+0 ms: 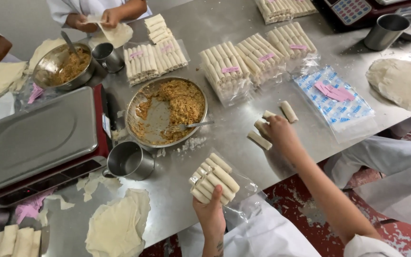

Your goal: Packaging handmade spring rolls into plastic bags at a food production station.

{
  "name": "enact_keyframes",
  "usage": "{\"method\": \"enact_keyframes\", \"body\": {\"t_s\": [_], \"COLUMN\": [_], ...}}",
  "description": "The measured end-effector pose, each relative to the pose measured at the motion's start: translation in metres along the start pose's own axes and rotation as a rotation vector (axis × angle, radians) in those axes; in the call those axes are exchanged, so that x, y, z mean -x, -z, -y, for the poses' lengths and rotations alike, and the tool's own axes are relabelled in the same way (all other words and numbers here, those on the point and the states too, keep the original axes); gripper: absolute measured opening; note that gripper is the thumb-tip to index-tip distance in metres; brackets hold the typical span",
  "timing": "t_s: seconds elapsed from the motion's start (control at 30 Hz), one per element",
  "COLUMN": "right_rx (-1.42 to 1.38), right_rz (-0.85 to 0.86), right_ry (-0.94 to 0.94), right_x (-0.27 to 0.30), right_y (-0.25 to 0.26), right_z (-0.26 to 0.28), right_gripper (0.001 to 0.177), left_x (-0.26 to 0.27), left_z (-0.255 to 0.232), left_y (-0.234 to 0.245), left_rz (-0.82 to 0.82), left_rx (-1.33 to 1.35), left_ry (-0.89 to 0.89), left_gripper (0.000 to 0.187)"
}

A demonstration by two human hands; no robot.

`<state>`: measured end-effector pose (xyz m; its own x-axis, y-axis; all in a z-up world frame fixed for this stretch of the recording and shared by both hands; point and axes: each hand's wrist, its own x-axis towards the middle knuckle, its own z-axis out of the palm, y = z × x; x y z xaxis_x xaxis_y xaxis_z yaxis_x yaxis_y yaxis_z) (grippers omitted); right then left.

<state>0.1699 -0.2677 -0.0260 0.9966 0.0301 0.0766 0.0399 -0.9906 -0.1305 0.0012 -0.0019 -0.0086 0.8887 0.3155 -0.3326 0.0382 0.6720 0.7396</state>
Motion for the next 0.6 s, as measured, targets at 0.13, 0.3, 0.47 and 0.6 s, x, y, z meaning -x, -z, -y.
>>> {"method": "enact_keyframes", "body": {"t_s": [0.13, 0.3, 0.47, 0.6], "right_rx": [-0.211, -0.715, -1.383, -1.784], "right_rz": [-0.248, -0.162, 0.134, 0.074], "right_ry": [0.075, 0.040, -0.010, -0.016], "right_x": [0.003, 0.045, 0.115, 0.134], "right_y": [-0.025, 0.027, 0.056, 0.032], "right_z": [0.007, 0.046, 0.119, 0.138], "right_gripper": [0.030, 0.030, 0.040, 0.054], "left_x": [0.005, 0.000, -0.005, -0.001], "left_z": [-0.010, -0.014, -0.006, -0.010], "left_y": [-0.011, -0.012, -0.022, -0.026], "left_rz": [-0.027, 0.026, 0.060, 0.080], "left_rx": [-0.060, -0.096, -0.056, -0.045], "left_ry": [0.021, 0.004, 0.006, 0.021], "left_gripper": [0.070, 0.065, 0.060, 0.058]}}
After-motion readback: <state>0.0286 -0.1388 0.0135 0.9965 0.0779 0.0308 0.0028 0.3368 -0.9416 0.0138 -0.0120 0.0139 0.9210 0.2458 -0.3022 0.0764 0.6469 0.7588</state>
